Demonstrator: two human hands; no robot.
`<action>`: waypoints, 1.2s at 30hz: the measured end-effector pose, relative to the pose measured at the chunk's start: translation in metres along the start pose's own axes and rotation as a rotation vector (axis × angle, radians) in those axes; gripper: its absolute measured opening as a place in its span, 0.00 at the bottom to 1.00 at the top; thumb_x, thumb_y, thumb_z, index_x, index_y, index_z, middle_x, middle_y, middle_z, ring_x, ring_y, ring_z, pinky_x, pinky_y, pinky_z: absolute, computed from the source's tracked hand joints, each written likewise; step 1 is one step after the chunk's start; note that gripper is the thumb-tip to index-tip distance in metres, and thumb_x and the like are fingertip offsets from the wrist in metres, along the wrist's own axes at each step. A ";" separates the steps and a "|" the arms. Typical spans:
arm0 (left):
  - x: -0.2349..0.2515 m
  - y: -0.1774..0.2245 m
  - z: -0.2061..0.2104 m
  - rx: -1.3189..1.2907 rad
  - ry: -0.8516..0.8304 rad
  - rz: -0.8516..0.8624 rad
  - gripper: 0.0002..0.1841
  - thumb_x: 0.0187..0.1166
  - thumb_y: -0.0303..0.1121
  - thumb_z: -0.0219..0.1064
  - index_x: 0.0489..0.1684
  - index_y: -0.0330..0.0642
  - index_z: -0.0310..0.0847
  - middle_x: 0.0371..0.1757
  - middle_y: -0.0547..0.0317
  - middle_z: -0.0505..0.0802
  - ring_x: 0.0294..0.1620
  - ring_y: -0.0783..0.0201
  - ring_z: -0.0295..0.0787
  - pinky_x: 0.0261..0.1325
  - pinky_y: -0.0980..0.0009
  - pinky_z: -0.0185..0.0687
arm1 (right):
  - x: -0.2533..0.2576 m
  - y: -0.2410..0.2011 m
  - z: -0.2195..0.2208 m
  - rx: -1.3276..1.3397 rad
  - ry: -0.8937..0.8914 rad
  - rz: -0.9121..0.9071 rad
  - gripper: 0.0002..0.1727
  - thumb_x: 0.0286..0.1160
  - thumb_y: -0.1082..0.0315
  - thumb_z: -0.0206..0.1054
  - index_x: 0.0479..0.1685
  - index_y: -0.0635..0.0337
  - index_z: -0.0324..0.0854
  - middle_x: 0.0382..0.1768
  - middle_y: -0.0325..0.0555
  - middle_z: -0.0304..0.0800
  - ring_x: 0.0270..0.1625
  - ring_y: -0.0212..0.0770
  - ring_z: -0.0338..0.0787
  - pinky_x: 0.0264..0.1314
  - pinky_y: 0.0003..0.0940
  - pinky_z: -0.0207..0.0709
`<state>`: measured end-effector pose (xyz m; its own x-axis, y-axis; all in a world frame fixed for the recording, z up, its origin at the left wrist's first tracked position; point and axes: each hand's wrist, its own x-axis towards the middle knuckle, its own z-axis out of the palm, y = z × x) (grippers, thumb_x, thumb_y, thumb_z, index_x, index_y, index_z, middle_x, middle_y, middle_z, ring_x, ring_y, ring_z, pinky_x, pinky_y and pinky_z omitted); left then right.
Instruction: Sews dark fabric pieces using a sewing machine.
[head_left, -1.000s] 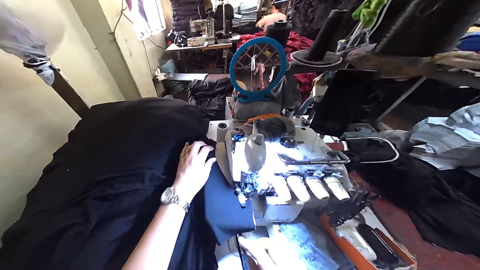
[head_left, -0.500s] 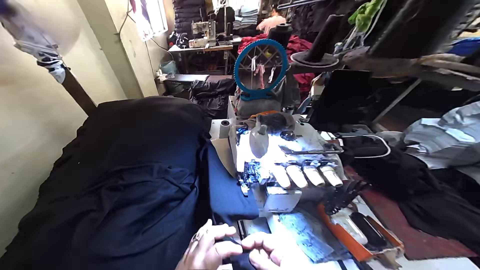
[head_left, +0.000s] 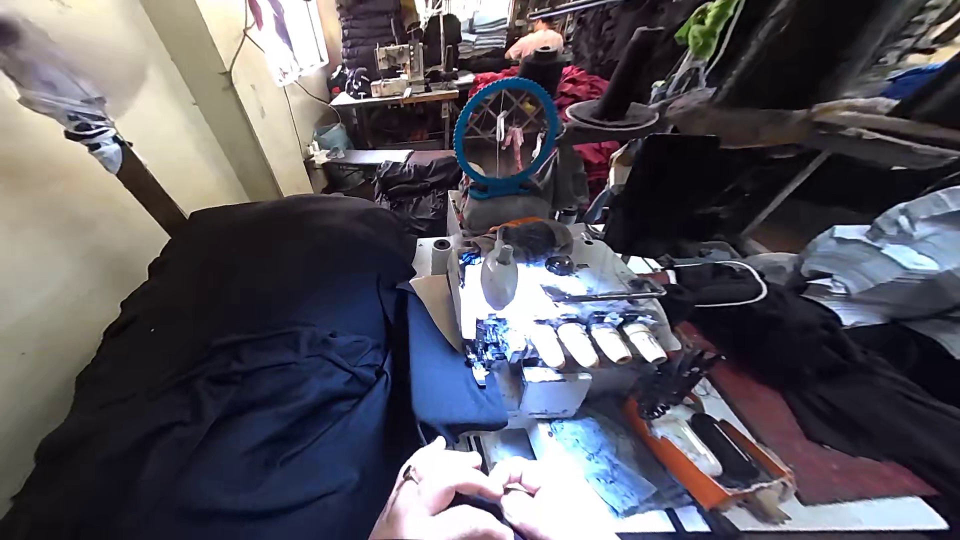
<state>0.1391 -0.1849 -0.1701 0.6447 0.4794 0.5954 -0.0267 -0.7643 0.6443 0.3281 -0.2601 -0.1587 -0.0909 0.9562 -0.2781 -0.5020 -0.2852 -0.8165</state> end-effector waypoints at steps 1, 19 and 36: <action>0.004 0.001 -0.002 -0.069 -0.013 -0.015 0.09 0.84 0.27 0.64 0.41 0.39 0.92 0.51 0.48 0.94 0.68 0.59 0.86 0.85 0.60 0.65 | -0.001 0.001 -0.001 -0.036 0.007 -0.051 0.10 0.81 0.78 0.53 0.49 0.53 0.77 0.35 0.30 0.90 0.37 0.28 0.90 0.41 0.30 0.87; 0.081 -0.048 0.004 0.340 0.148 -0.210 0.07 0.79 0.35 0.68 0.40 0.46 0.93 0.43 0.64 0.95 0.52 0.71 0.90 0.61 0.73 0.83 | 0.038 0.000 0.003 -1.038 0.572 -0.614 0.10 0.73 0.64 0.71 0.34 0.63 0.90 0.39 0.49 0.88 0.44 0.40 0.88 0.49 0.36 0.83; 0.058 -0.019 0.039 0.844 0.140 -0.189 0.11 0.72 0.28 0.71 0.45 0.53 0.96 0.46 0.60 0.96 0.53 0.60 0.93 0.56 0.60 0.83 | 0.027 0.021 -0.009 -0.713 0.502 -0.433 0.10 0.67 0.74 0.74 0.37 0.69 0.77 0.29 0.42 0.85 0.30 0.26 0.84 0.35 0.23 0.81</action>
<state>0.2068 -0.1595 -0.1672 0.4801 0.6366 0.6036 0.6813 -0.7040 0.2006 0.3226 -0.2411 -0.1877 0.4391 0.8957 0.0696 0.2478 -0.0463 -0.9677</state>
